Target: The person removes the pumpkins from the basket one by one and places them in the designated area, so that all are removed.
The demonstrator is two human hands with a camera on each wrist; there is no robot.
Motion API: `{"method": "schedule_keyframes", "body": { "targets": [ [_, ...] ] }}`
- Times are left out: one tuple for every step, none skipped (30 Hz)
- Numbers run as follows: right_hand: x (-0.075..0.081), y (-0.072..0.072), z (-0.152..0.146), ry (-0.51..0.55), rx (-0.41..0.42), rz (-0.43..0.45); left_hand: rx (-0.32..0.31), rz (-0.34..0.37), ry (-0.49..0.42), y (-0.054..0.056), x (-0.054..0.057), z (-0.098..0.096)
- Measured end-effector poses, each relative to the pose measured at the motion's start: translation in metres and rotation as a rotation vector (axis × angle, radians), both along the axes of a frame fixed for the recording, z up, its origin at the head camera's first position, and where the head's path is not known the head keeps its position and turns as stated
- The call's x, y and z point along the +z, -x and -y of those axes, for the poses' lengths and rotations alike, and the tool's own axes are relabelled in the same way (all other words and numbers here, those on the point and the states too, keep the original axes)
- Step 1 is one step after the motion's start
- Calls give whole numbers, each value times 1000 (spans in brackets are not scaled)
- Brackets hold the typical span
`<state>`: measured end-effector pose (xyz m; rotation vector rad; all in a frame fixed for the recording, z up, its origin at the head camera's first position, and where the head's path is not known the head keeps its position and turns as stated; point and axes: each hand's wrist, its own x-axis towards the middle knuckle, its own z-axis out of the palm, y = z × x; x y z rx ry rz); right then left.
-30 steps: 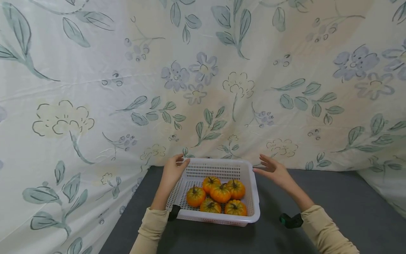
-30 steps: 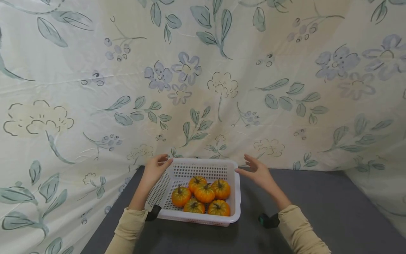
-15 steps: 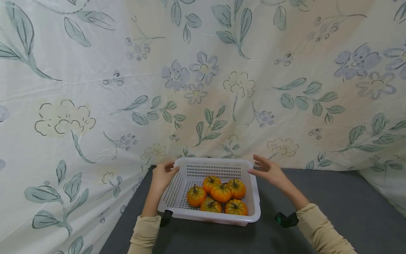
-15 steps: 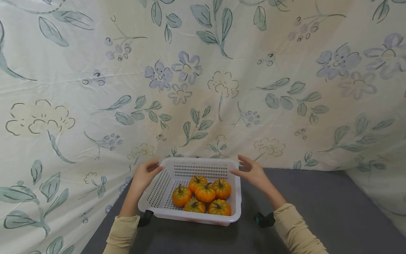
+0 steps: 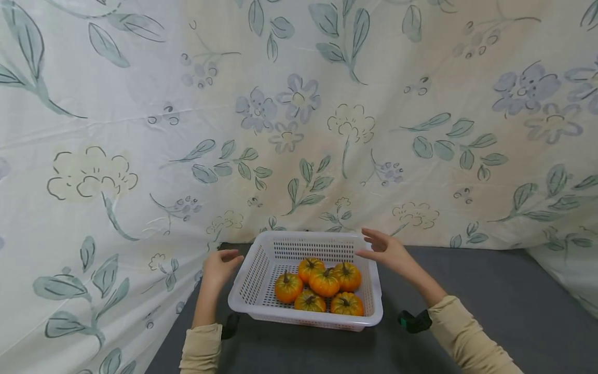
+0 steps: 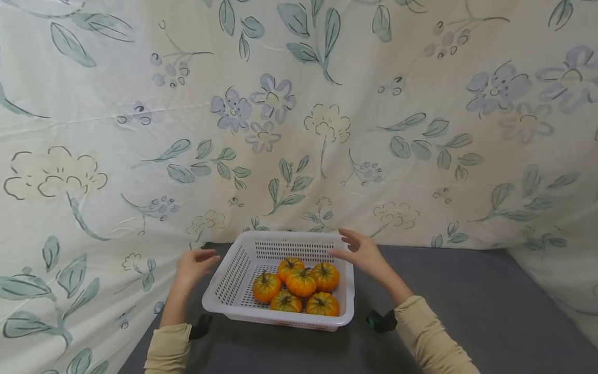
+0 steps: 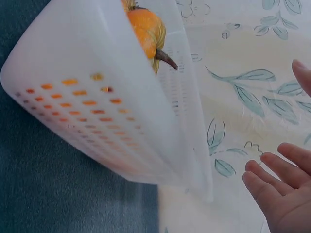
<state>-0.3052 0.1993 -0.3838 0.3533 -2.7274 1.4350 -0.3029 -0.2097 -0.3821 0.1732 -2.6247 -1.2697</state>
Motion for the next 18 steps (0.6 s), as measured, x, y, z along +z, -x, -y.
{"method": "schedule_keyframes", "body": {
  "targets": [
    [1, 0, 1, -1, 8, -2, 3, -1, 0, 0, -2, 3],
    [1, 0, 2, 0, 16, -2, 7, 2, -6, 0, -4, 5],
    [2, 0, 3, 10, 24, 0, 7, 4, -13, 0, -6, 7],
    [2, -1, 4, 16, 31, -2, 10, 7, -18, 0, -8, 9],
    [2, 0, 5, 20, 41, -8, 12, 8, -23, 0, -9, 10],
    [2, 0, 6, 23, 49, -11, 17, 16, -31, 0, -11, 11],
    [2, 0, 7, 25, 55, -17, 18, 24, -41, 0, -12, 12],
    [2, 1, 8, 31, 61, -18, 21, 32, -49, 0, -14, 12],
    [2, 2, 10, 33, 67, -22, 23, 38, -55, 0, -15, 13],
    [2, 3, 11, 35, 72, -26, 25, 43, -56, 0, -17, 14],
    [2, 3, 12, 38, 76, -28, 26, 47, -62, 0, -18, 15],
    [2, 4, 14, 40, 79, -27, 27, 51, -68, -1, -20, 16],
    [2, 4, 15, 38, 82, -28, 23, 50, -74, 0, -22, 16],
    [1, 5, 16, 38, 86, -25, 23, 48, -85, -1, -23, 17],
    [1, 6, 17, 37, 91, -24, 22, 49, -101, -1, -25, 18],
    [2, 6, 19, 37, 98, -21, 19, 53, -120, -1, -27, 18],
    [2, 6, 21, 33, 103, -19, 19, 57, -140, -1, -28, 19],
    [3, 7, 22, 24, 112, -18, 20, 63, -159, -1, -29, 20]
  ]
}}
